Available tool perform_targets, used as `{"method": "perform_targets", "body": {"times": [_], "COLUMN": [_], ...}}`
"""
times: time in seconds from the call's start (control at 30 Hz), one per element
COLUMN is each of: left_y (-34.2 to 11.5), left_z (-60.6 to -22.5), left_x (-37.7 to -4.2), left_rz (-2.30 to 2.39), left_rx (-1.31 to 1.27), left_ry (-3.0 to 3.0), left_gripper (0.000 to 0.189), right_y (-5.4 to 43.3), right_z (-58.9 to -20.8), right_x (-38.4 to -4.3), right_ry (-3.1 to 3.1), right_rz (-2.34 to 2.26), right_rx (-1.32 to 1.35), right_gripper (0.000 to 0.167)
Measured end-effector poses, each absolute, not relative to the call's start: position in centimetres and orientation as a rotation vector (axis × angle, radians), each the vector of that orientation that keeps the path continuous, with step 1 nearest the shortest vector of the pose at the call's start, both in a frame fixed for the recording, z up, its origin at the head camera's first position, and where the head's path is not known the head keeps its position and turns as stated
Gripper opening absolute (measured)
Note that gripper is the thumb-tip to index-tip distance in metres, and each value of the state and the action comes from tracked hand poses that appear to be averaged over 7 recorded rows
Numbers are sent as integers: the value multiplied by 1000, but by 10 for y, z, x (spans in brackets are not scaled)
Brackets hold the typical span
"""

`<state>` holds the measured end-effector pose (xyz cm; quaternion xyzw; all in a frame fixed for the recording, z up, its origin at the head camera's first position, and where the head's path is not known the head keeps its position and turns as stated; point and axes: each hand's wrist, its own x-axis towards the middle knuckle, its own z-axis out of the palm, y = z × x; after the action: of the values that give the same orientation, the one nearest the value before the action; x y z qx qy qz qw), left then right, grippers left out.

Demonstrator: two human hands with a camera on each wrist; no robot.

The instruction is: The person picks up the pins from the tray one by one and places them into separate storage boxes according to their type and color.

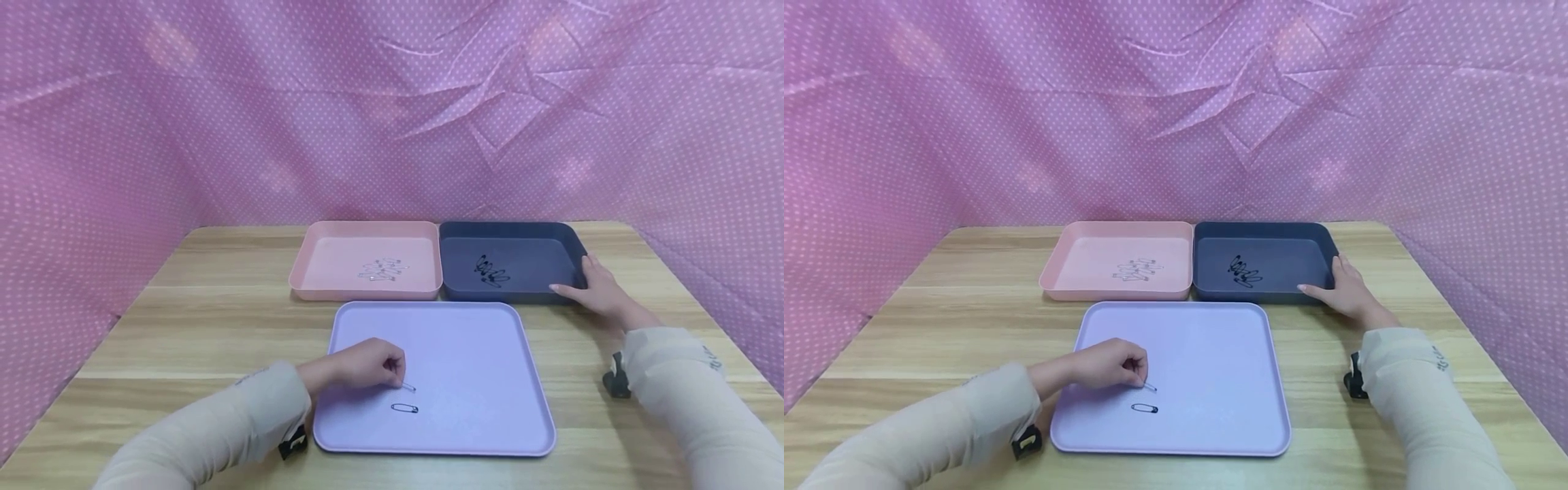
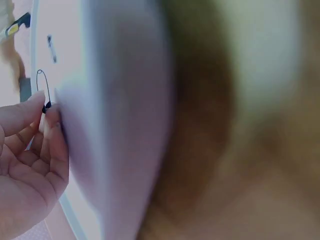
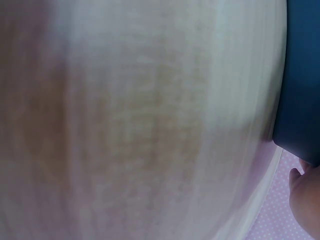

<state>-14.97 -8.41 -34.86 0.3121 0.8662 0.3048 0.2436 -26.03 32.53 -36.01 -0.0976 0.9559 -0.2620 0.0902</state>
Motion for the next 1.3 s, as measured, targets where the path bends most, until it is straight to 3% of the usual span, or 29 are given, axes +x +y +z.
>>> {"method": "perform_targets", "body": {"times": [0.63, 0.9, 1.3], "left_y": [-45, -21, 17], "left_z": [-316, -316, -325], "left_x": [-214, -245, -271], "left_rz": [1146, 1231, 1467], "left_rx": [702, 538, 339], "left_ry": [2414, 2443, 2377], "left_gripper": [1, 12, 12], "right_y": [328, 327, 326], "right_z": [-360, -361, -361], "right_x": [-260, -259, -259], "right_ry": [2841, 2822, 2833], "right_rz": [-798, -797, -800], "right_rx": [-290, -277, -275], "right_gripper": [101, 101, 100]}}
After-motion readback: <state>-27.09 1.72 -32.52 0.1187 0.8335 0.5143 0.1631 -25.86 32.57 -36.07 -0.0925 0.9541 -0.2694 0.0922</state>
